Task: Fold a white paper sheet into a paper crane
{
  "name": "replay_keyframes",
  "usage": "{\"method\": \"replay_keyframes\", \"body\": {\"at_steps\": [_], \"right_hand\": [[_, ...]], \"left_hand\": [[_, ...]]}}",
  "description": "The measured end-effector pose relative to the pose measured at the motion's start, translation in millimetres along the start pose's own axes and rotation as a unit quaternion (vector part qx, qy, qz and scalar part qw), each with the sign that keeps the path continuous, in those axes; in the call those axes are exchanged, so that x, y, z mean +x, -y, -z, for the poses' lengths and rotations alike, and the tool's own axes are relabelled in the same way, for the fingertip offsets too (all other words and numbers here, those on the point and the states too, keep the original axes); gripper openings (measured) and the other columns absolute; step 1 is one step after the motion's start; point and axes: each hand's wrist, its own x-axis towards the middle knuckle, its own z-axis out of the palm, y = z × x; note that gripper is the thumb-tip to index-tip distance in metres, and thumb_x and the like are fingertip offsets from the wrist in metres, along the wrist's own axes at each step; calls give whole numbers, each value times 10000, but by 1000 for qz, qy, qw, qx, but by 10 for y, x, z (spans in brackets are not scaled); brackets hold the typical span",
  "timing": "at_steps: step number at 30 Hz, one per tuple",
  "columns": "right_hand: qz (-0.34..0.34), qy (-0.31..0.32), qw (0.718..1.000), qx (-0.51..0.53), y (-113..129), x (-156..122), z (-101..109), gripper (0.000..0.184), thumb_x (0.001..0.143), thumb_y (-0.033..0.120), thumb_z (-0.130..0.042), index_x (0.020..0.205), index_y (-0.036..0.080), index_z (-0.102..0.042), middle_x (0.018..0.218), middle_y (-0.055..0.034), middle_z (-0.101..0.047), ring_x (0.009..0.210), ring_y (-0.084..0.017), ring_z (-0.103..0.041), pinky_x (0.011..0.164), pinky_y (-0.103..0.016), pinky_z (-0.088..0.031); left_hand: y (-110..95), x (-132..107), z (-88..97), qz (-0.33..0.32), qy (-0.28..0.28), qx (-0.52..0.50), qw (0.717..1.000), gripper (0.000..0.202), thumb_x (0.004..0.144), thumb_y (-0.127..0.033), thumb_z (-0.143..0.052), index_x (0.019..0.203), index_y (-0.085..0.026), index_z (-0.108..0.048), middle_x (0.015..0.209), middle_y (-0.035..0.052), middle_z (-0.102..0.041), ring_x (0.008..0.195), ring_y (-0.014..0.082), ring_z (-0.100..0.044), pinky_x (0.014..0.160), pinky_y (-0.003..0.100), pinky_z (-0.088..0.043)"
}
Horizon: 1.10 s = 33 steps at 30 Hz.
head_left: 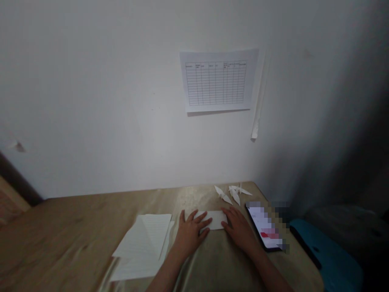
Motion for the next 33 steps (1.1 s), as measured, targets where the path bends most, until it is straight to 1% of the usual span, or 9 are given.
{"method": "replay_keyframes", "body": {"at_steps": [5, 11, 17, 22, 25, 29, 33], "right_hand": [[-1, 11, 1000, 2, 20, 6, 31, 584, 1011, 410, -485, 1561, 214, -481, 1633, -75, -463, 1553, -283, -337, 1291, -458, -251], [-3, 16, 1000, 9, 41, 2, 61, 592, 1005, 435, -505, 1556, 221, -488, 1630, -80, -467, 1554, -286, -332, 1288, -458, -253], [-4, 16, 1000, 4, 46, 5, 72, 607, 975, 417, -546, 1549, 226, -498, 1626, -75, -473, 1549, -293, -343, 1290, -459, -245], [-10, 11, 1000, 5, 30, 10, 53, 606, 965, 418, -552, 1540, 232, -509, 1621, -72, -480, 1544, -290, -348, 1283, -452, -252], [-7, 17, 1000, 7, 6, 22, 43, 618, 959, 413, -550, 1547, 233, -497, 1623, -67, -477, 1544, -291, -345, 1281, -450, -249], [1, 23, 1000, 1, -22, 41, 27, 637, 955, 410, -550, 1555, 209, -485, 1619, -78, -479, 1536, -290, -352, 1276, -438, -256], [-9, 5, 1000, -9, 29, 35, 7, 653, 939, 465, -576, 1537, 209, -510, 1605, -86, -493, 1527, -309, -357, 1271, -448, -261]], "left_hand": [[5, -5, -16, 3, -6, 1, 1000, 399, 1004, -391, -623, 1382, -520, -615, 1556, -68, -564, 1497, 364, -433, 1191, 822, -107], [55, -10, -62, -2, -25, -11, 1000, 356, 1025, -482, -576, 1375, -529, -621, 1540, -61, -587, 1489, 365, -437, 1194, 821, -88], [20, -4, -41, 12, -15, -14, 1000, 383, 1001, -418, -624, 1370, -517, -631, 1550, -63, -575, 1492, 370, -428, 1195, 819, -92], [1, 2, -14, 20, -5, -19, 1000, 384, 993, -413, -635, 1361, -525, -634, 1560, -72, -565, 1497, 368, -420, 1190, 817, -113], [16, 5, -33, 23, -5, -19, 1000, 383, 993, -412, -634, 1357, -529, -634, 1559, -72, -569, 1498, 365, -413, 1186, 818, -112], [34, 29, -111, 17, -27, -32, 999, 335, 1008, -486, -600, 1337, -517, -655, 1532, -56, -602, 1475, 361, -431, 1191, 803, -118], [-8, 79, -181, 34, -57, -31, 997, 292, 992, -481, -627, 1269, -455, -715, 1477, -34, -645, 1423, 363, -463, 1200, 769, -155]]}}
